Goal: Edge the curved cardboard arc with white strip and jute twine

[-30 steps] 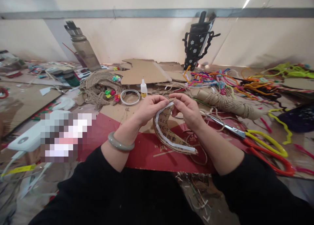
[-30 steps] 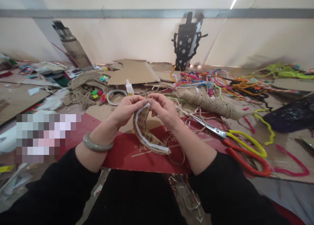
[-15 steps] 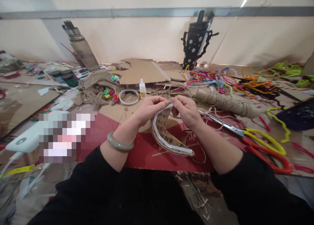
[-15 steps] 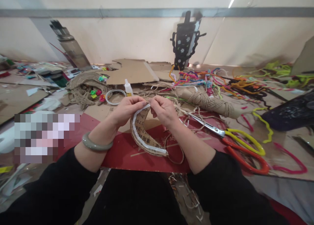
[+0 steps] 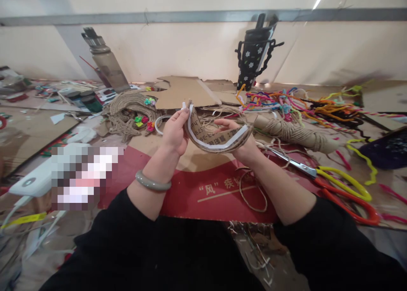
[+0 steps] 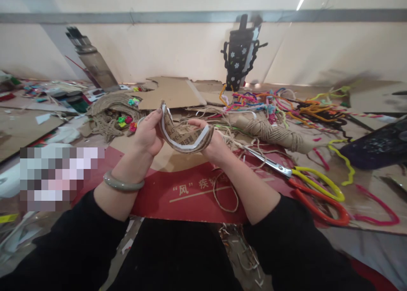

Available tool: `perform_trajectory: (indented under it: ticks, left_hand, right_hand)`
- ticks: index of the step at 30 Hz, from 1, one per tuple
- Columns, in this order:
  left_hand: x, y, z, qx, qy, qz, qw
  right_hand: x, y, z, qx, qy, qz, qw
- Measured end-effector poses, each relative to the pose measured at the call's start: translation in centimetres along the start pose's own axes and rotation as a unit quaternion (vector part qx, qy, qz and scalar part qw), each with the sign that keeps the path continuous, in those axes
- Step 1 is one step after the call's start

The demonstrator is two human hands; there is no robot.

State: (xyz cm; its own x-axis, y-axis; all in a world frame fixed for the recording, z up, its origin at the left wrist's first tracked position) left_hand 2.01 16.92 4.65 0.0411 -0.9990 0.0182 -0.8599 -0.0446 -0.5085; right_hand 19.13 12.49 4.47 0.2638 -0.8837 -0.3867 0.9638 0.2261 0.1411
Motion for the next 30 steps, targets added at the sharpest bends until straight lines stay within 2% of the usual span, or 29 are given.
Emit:
perform_trajectory:
  ticks: [2, 4, 6, 8, 10, 12, 15, 21, 26, 30]
  left_hand:
    - [-0.2, 0.2, -0.1, -0.014, -0.015, -0.007, 1.0]
    - [-0.2, 0.2, -0.2, -0.036, -0.028, 0.001, 0.999]
    - [0.0, 0.0, -0.3, -0.061, -0.032, 0.017, 0.997]
    - [0.4, -0.3, -0.3, -0.078, -0.023, 0.035, 0.996]
    - [0.9, -0.7, -0.2, -0.087, 0.005, 0.064, 0.994]
    - [1.6, -1.4, 0.1, -0.099, 0.055, 0.111, 0.987]
    - [2.4, -2.0, 0.4, -0.086, 0.096, 0.154, 0.98]
    - [2.7, -2.2, 0.6, -0.061, 0.116, 0.204, 0.97]
    - [2.8, -2.1, 0.8, -0.078, 0.138, 0.209, 0.965]
    - [2.8, -2.2, 0.8, -0.09, 0.13, 0.223, 0.962]
  right_hand:
    - [0.2, -0.7, 0.3, 0.008, 0.014, 0.079, 0.997]
    - [0.2, -1.0, 0.2, 0.017, 0.02, 0.115, 0.993]
    - [0.1, -0.9, -0.2, 0.014, -0.005, 0.109, 0.994]
    - [0.0, -0.6, -0.7, -0.014, -0.062, 0.086, 0.994]
    - [0.0, -0.6, -1.1, -0.053, -0.12, 0.085, 0.988]
    - [0.3, -0.9, -1.1, -0.086, -0.148, 0.109, 0.979]
    - [0.6, -1.5, -0.8, -0.119, -0.151, 0.124, 0.973]
    - [0.5, -1.8, -0.2, -0.114, -0.128, 0.128, 0.977]
    - [0.5, -1.8, -0.2, -0.149, -0.128, 0.11, 0.974]
    - [0.6, -1.9, -0.2, -0.172, -0.124, 0.106, 0.971]
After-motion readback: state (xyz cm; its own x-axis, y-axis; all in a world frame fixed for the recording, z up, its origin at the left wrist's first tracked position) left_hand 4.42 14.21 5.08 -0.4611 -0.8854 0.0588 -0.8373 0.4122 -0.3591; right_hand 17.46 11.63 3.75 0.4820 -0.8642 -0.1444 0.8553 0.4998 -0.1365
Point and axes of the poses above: each hand's wrist, its own x-axis away from the middle knuckle, its own y-axis out of the back of the hand, z = x × y, the point moved 3 cm from there along -x, towards the middle knuckle, and after that the axes turned 5 degrees about y, right-handed, at the moved point
